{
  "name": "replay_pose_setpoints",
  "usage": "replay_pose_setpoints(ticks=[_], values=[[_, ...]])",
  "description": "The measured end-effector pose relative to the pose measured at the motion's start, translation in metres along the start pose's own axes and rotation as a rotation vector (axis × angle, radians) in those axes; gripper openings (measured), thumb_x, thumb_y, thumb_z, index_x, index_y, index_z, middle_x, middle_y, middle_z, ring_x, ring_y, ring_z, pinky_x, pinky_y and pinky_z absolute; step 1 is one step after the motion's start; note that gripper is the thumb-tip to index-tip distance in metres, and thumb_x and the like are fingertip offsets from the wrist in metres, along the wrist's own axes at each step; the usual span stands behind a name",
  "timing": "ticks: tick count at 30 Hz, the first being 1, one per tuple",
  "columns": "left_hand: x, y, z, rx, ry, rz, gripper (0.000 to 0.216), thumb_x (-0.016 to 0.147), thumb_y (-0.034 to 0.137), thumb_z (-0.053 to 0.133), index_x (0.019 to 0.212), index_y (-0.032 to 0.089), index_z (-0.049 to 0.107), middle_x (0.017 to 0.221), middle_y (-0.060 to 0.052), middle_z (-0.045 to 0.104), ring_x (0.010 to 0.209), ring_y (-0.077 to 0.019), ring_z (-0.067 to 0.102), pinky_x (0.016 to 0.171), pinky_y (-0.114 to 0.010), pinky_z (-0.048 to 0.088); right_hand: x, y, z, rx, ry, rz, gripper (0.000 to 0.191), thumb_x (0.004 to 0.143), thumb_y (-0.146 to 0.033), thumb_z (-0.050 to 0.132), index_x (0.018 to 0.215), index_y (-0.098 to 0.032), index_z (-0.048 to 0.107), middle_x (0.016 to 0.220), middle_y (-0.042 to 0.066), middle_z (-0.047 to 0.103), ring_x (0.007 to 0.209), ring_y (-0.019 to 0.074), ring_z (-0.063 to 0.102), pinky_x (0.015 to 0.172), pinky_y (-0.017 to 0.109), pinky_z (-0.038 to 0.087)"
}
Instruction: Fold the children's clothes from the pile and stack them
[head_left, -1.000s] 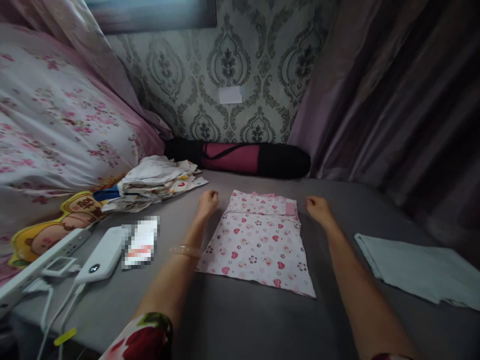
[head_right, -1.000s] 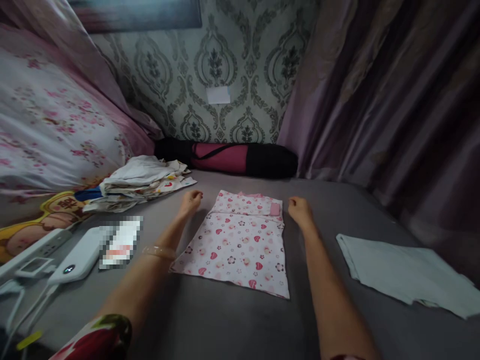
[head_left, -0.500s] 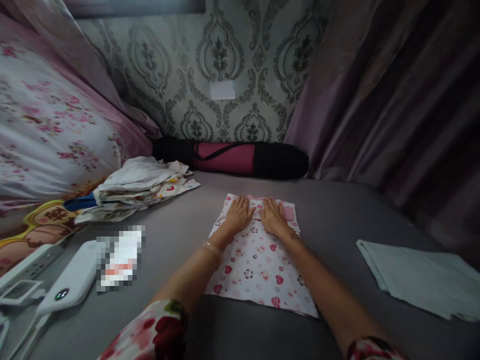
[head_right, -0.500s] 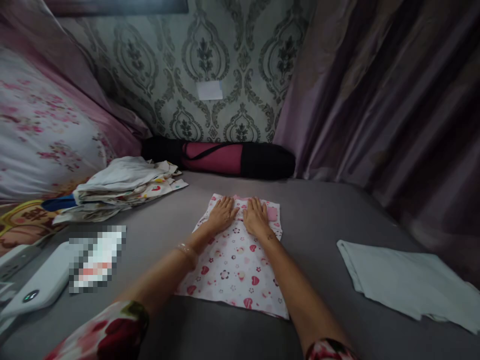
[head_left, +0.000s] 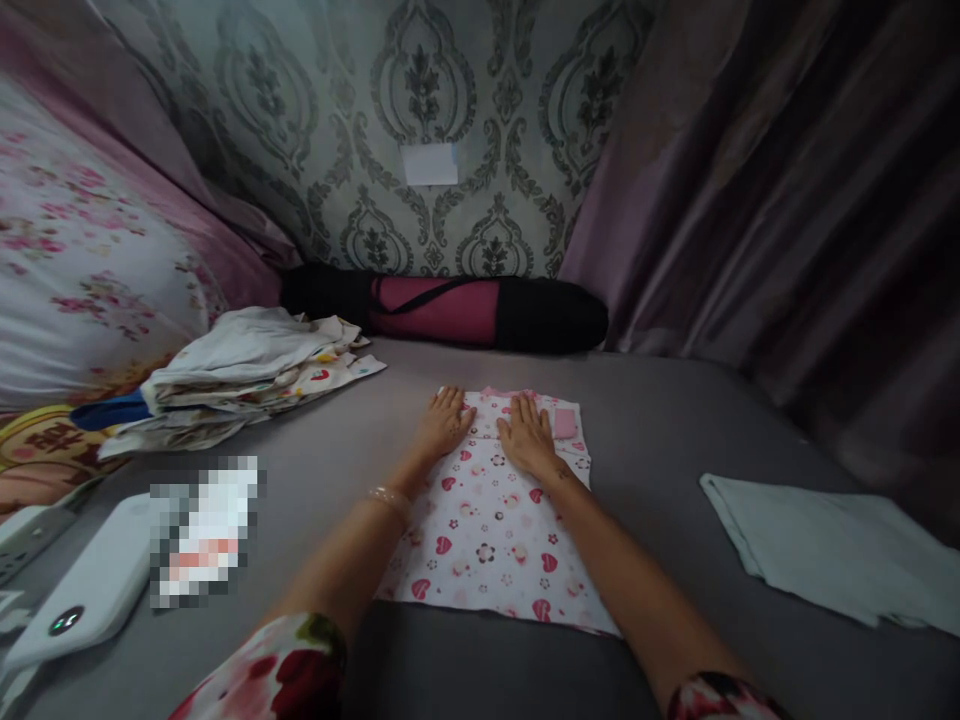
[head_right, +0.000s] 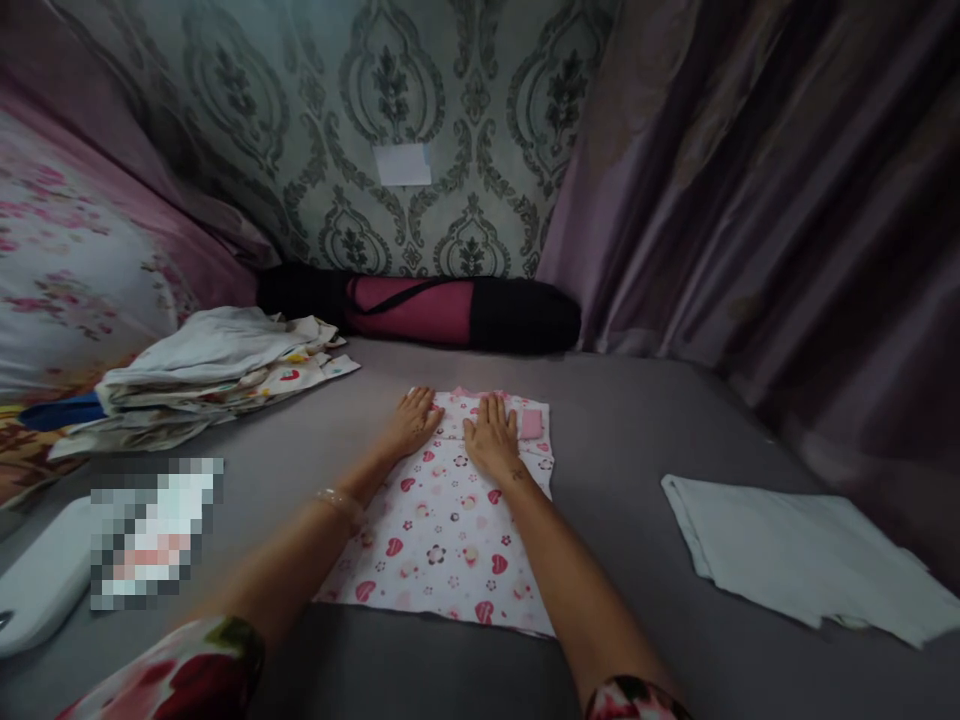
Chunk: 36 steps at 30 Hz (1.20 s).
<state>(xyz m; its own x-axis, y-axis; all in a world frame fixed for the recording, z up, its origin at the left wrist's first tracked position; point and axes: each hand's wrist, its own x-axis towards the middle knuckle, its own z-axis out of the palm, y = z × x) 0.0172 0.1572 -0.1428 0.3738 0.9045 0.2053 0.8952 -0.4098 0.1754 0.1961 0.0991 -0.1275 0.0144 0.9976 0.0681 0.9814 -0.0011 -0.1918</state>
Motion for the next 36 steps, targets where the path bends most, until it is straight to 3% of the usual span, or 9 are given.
replay_pose_setpoints(ticks=[7,11,17,21,27,32,36], values=[[-0.001,0.001,-0.003,-0.024,-0.038,-0.027,0.062,0.096,0.045,0.022,0.143,0.006,0.036,0.150,-0.015,0.036,0.141,-0.0272,0.027,0.115,-0.041,0.022,-0.008,0.008,0.000,-0.034,0.126,0.113,0.071,0.095,-0.045,0.028,0.148,0.002,0.019,0.156,0.020,0.015,0.143,0.0295,0.014,0.115,0.042,0.013],[0.000,0.000,-0.005,-0.030,-0.059,-0.034,0.063,0.095,0.046,0.023,0.143,0.007,0.036,0.150,-0.015,0.034,0.141,-0.0273,0.026,0.114,-0.041,0.023,-0.011,0.027,-0.005,-0.059,0.106,0.117,0.068,0.096,-0.044,0.027,0.145,0.003,0.030,0.152,0.022,0.027,0.141,0.0318,0.019,0.114,0.044,0.014],[0.000,-0.010,-0.010,-0.039,-0.134,0.026,0.068,0.095,0.051,0.019,0.144,0.005,0.034,0.152,-0.015,0.032,0.142,-0.0265,0.023,0.116,-0.038,0.020,-0.016,0.066,-0.012,-0.035,0.072,-0.059,0.053,0.097,-0.033,0.023,0.144,-0.015,0.039,0.152,0.009,0.033,0.141,0.0252,0.024,0.115,0.041,0.015],[-0.001,-0.019,-0.011,-0.045,-0.143,0.060,0.072,0.095,0.056,0.013,0.145,0.009,0.032,0.153,-0.014,0.030,0.143,-0.0264,0.022,0.115,-0.042,0.022,-0.016,0.075,-0.013,-0.001,0.028,-0.066,0.054,0.098,-0.035,0.022,0.146,-0.014,0.036,0.154,0.009,0.028,0.142,0.0240,0.021,0.116,0.042,0.014],[0.003,-0.011,-0.023,0.020,-0.238,0.073,0.069,0.095,0.054,0.020,0.146,0.008,0.030,0.153,-0.017,0.028,0.142,-0.0296,0.022,0.114,-0.047,0.020,-0.011,0.067,-0.024,0.006,-0.059,-0.038,0.057,0.097,-0.035,0.023,0.146,-0.007,0.032,0.154,0.013,0.027,0.143,0.0251,0.019,0.116,0.045,0.011],[0.008,0.021,-0.024,0.072,-0.066,0.261,0.056,0.098,0.042,0.021,0.143,0.012,0.037,0.149,-0.013,0.037,0.140,-0.0239,0.028,0.116,-0.042,0.017,0.003,0.040,-0.025,-0.045,0.030,-0.082,0.061,0.097,-0.038,0.022,0.145,-0.002,0.032,0.151,0.017,0.030,0.141,0.0257,0.024,0.116,0.042,0.009],[0.011,0.029,-0.009,0.056,-0.074,0.252,0.057,0.098,0.044,0.022,0.143,0.011,0.037,0.148,-0.013,0.039,0.138,-0.0240,0.033,0.114,-0.042,0.023,0.014,0.025,-0.010,-0.057,0.074,-0.053,0.064,0.097,-0.044,0.022,0.143,-0.001,0.036,0.150,0.018,0.033,0.141,0.0254,0.024,0.115,0.038,0.013]])
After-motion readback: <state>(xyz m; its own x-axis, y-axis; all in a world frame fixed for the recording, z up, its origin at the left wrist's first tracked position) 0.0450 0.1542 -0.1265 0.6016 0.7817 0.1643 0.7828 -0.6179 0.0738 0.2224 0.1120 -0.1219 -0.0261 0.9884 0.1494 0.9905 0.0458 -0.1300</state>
